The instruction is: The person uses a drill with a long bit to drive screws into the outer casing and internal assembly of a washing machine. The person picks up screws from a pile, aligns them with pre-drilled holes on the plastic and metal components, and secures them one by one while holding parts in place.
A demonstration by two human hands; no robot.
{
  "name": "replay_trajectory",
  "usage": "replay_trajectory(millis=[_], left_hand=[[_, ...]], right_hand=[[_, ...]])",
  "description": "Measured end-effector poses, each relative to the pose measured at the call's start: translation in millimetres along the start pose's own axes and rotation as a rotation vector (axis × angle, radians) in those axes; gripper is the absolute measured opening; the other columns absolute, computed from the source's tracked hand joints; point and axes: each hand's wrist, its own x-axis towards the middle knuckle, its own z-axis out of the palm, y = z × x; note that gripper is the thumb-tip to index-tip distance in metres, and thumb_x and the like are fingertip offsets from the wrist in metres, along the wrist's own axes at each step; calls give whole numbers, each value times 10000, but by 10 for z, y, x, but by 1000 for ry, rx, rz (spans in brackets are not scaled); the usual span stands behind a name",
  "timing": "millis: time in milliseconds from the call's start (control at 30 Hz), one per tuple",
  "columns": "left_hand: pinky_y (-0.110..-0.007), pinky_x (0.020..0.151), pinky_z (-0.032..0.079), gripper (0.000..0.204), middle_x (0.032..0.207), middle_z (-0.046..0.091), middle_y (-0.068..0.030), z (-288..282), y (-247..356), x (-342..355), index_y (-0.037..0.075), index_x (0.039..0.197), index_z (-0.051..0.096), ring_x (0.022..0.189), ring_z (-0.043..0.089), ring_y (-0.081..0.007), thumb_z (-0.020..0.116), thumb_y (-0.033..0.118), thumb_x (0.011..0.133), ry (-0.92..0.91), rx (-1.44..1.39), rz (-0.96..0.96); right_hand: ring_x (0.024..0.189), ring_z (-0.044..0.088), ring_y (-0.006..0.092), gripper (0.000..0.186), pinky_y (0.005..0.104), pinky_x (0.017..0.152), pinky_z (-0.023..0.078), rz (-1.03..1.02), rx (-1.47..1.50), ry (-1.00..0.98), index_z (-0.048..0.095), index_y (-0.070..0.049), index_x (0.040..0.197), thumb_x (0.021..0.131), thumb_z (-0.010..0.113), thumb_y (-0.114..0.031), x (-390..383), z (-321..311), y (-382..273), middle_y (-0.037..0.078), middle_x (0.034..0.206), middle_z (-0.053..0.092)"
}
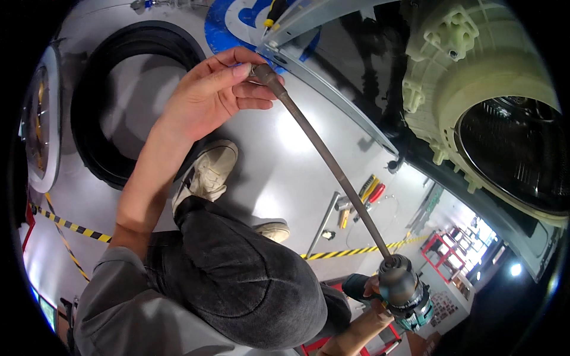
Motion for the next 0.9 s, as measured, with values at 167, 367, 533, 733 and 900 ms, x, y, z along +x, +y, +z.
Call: replay_trajectory(millis=[167,367,533,733,900], left_hand=[[-381,878,560,237,1127,638,-226,-130,-124,-4,18,1163,570,964,684,-278,499,141,973,-22,-48,-12],[-372,865,565,227,1071,661,-190,-185,-166,-16,4,1132,581,933,694,-252,545,144,957,49,-99,-46],[-342,820,570,231,1002,669,-150,-195,-243,11,2,1116,584,870,700,-220,563,168,956,136,-141,-104],[-322,835,549,235,1068,647,-151,-37,-379,76,13,1115,589,908,665,-188,541,194,972,167,-215,-45],[-359,899,526,267,1161,611,-137,349,-447,303,33,1194,573,1031,619,-218,503,188,989,32,-316,14]], right_hand=[[716,563,243,326,348,596,458,-17,37,-68,589,73,1046,746,666,-31,162,339,-124,166,966,611],[710,590,258,372,370,618,480,88,0,-19,605,42,1061,712,681,-59,294,354,-307,141,966,637],[708,590,256,373,364,613,479,101,-31,-51,612,42,1059,712,688,-70,397,281,-469,139,970,632],[704,590,254,374,357,607,479,92,-25,-59,620,42,1056,712,696,-83,313,157,-496,138,975,626],[702,589,251,376,351,602,478,53,2,-41,627,43,1054,712,702,-94,136,-25,-402,136,979,621]])
